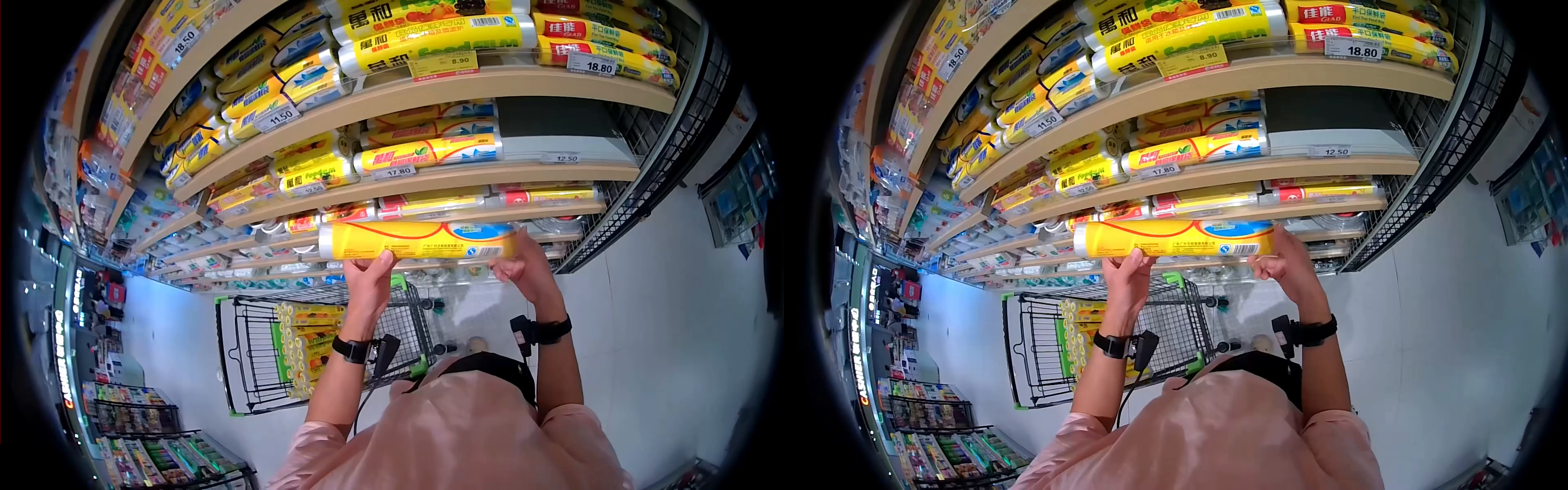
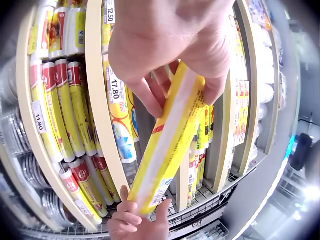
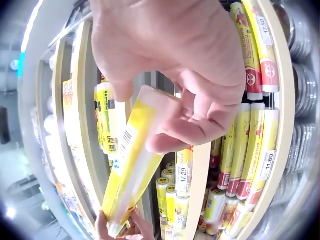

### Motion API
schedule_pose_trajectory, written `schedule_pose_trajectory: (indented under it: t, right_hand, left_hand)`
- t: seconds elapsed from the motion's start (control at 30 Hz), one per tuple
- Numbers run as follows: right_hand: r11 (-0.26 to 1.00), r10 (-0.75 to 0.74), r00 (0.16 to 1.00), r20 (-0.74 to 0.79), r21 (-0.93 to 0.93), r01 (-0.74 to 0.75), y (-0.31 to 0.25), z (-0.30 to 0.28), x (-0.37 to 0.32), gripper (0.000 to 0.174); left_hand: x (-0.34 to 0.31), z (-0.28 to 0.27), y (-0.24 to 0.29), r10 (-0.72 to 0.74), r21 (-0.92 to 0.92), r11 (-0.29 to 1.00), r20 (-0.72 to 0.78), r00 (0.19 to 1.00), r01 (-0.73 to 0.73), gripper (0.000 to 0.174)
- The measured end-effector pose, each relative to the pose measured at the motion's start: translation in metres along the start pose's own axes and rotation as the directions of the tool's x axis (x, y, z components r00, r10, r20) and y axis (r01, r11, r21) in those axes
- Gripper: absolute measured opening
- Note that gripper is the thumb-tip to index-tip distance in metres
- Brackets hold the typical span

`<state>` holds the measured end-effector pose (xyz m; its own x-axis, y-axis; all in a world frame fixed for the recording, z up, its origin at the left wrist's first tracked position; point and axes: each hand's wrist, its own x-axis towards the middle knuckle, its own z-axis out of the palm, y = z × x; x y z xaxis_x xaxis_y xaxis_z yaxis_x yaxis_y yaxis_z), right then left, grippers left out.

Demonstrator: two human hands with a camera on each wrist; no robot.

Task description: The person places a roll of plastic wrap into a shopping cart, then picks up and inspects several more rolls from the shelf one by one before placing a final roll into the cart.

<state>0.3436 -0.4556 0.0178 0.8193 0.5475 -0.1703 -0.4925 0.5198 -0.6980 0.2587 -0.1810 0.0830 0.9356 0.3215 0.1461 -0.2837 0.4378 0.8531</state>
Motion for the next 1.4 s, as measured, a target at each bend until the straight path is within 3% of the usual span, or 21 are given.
schedule_pose_trajectory:
  t: [0.13,0.27,0.37,0.47,0.67,0.77,0.87,1.03,1.17,1.27,1.4]
  right_hand:
    - [0.997,-0.066,0.998,-0.003,0.038,0.066,0.006,0.000,0.006,0.035]
    - [0.984,-0.163,0.985,-0.058,0.063,0.167,0.005,0.019,0.001,0.029]
    - [0.959,-0.274,0.962,-0.004,-0.068,0.274,0.006,0.020,0.001,0.032]
    - [0.879,-0.392,0.919,0.028,-0.282,0.384,0.004,0.023,-0.001,0.041]
    - [0.844,-0.430,0.901,0.063,-0.325,0.426,0.001,0.028,-0.002,0.052]
    - [0.987,-0.162,0.986,0.031,-0.014,0.163,0.003,0.021,-0.001,0.050]
    - [0.991,-0.109,0.991,0.079,0.081,0.103,0.004,0.012,0.004,0.052]
    - [0.980,-0.193,0.980,0.047,0.065,0.190,0.000,0.020,0.003,0.042]
    - [0.940,-0.337,0.941,0.018,0.057,0.336,0.002,0.032,0.003,0.037]
    - [0.819,-0.512,0.854,0.090,-0.249,0.517,0.006,0.030,0.002,0.043]
    - [0.842,-0.456,0.878,0.147,-0.249,0.479,0.005,0.021,0.002,0.049]
  left_hand:
    - [0.002,-0.014,-0.007,0.038,-0.113,0.993,0.173,0.984,-0.019,0.029]
    - [-0.002,-0.007,-0.012,-0.056,-0.151,0.987,0.034,0.998,0.061,0.035]
    - [-0.005,-0.004,-0.012,-0.201,-0.137,0.970,0.012,0.979,0.201,0.032]
    - [-0.008,0.001,-0.006,-0.253,-0.165,0.954,0.001,0.967,0.250,0.029]
    - [-0.008,-0.004,-0.008,-0.238,-0.155,0.959,0.006,0.971,0.236,0.033]
    - [-0.011,-0.002,-0.006,-0.183,-0.121,0.975,0.026,0.983,0.184,0.031]
    - [-0.012,-0.002,-0.003,-0.138,-0.104,0.984,0.053,0.989,0.143,0.030]
    - [-0.011,-0.010,-0.009,-0.067,-0.166,0.982,0.118,0.991,0.087,0.030]
    - [-0.007,-0.009,-0.014,-0.148,-0.214,0.963,0.080,0.986,0.162,0.030]
    - [-0.007,0.001,-0.007,-0.215,-0.210,0.952,0.049,0.975,0.221,0.030]
    - [-0.007,-0.003,-0.006,-0.224,-0.178,0.958,0.032,0.974,0.226,0.033]
